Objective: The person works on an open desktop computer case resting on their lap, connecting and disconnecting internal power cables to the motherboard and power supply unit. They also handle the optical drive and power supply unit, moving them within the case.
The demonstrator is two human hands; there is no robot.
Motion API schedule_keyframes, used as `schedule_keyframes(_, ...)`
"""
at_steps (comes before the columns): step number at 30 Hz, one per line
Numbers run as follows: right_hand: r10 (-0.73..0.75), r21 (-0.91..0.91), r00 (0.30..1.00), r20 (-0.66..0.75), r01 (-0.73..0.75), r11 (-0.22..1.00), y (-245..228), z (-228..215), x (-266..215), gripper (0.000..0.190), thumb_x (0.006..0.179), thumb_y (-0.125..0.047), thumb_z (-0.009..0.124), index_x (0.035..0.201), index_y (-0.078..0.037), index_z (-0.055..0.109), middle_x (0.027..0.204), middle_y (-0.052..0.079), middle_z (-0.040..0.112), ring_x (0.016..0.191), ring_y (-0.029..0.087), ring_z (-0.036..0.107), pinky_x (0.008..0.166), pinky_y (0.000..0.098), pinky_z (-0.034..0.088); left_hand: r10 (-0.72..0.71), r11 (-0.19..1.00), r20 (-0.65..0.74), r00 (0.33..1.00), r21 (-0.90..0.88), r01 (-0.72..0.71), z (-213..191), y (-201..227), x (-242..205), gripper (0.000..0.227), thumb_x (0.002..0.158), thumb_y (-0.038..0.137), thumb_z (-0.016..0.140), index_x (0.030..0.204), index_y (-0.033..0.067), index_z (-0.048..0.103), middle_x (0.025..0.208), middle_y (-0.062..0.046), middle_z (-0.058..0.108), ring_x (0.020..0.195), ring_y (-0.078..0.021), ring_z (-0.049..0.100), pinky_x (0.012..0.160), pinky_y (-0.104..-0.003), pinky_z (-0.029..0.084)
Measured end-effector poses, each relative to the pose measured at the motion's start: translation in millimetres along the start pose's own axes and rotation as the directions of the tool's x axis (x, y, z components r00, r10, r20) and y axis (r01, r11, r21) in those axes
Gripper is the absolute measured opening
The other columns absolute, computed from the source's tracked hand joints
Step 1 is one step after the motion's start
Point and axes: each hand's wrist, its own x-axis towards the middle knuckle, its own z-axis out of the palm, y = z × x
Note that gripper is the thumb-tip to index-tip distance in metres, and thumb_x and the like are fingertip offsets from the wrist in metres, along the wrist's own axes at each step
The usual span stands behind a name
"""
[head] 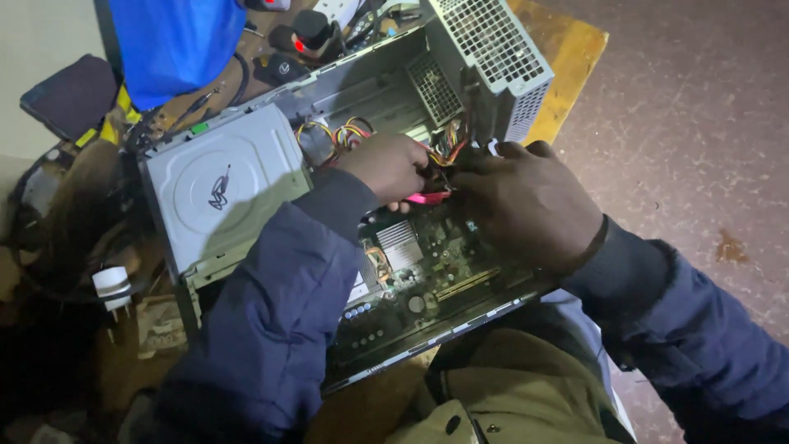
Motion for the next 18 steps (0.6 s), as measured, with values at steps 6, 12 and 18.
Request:
schedule_keyframes(6, -0.085, -0.132, 0.996, 0.026, 0.088, 0.987, 10.9, 7.7, 0.3, 0.037, 0.089, -0.03, 0.068, 0.125, -0.031, 0.076, 0.134, -0.009, 0.075, 0.099, 0.038, 0.071, 0.082, 0.0538, 0.049, 0.176, 0.944, -0.144, 0.974, 0.306, -0.125, 18.5, -23.1, 36.2, 0.008, 0.061, 0.006, 0.061, 0.056, 0.0107, 0.066, 0.051, -0.007, 0.063, 0.065, -0.0361, 0.065, 0.056, -0.05, 0.047)
schedule_keyframes(12, -0.044, -0.178, 0.998, 0.051, 0.053, 0.983, 8.8, 13.7, 2.7, 0.029, 0.095, -0.027, 0.068, 0.122, -0.03, 0.077, 0.116, -0.005, 0.075, 0.1, 0.036, 0.066, 0.079, 0.0517, 0.049, 0.042, 0.943, -0.149, 0.988, 0.333, 0.01, 14.9, -3.6, 21.3, 0.018, 0.087, 0.005, 0.062, 0.086, 0.0105, 0.079, 0.085, -0.016, 0.074, 0.082, -0.0435, 0.071, 0.072, -0.056, 0.059)
schedule_keyframes(18, -0.082, -0.084, 0.996, -0.028, 0.079, 0.993, 3.1, 6.2, 9.7, 0.01, 0.091, -0.019, 0.074, 0.098, -0.02, 0.081, 0.098, -0.001, 0.076, 0.081, 0.037, 0.07, 0.078, 0.0529, 0.051, 0.046, 0.916, -0.111, 0.993, 0.401, 0.003, 14.9, -4.5, 26.1, 0.024, 0.09, 0.003, 0.053, 0.089, 0.0051, 0.077, 0.091, -0.017, 0.074, 0.087, -0.0441, 0.071, 0.074, -0.058, 0.059)
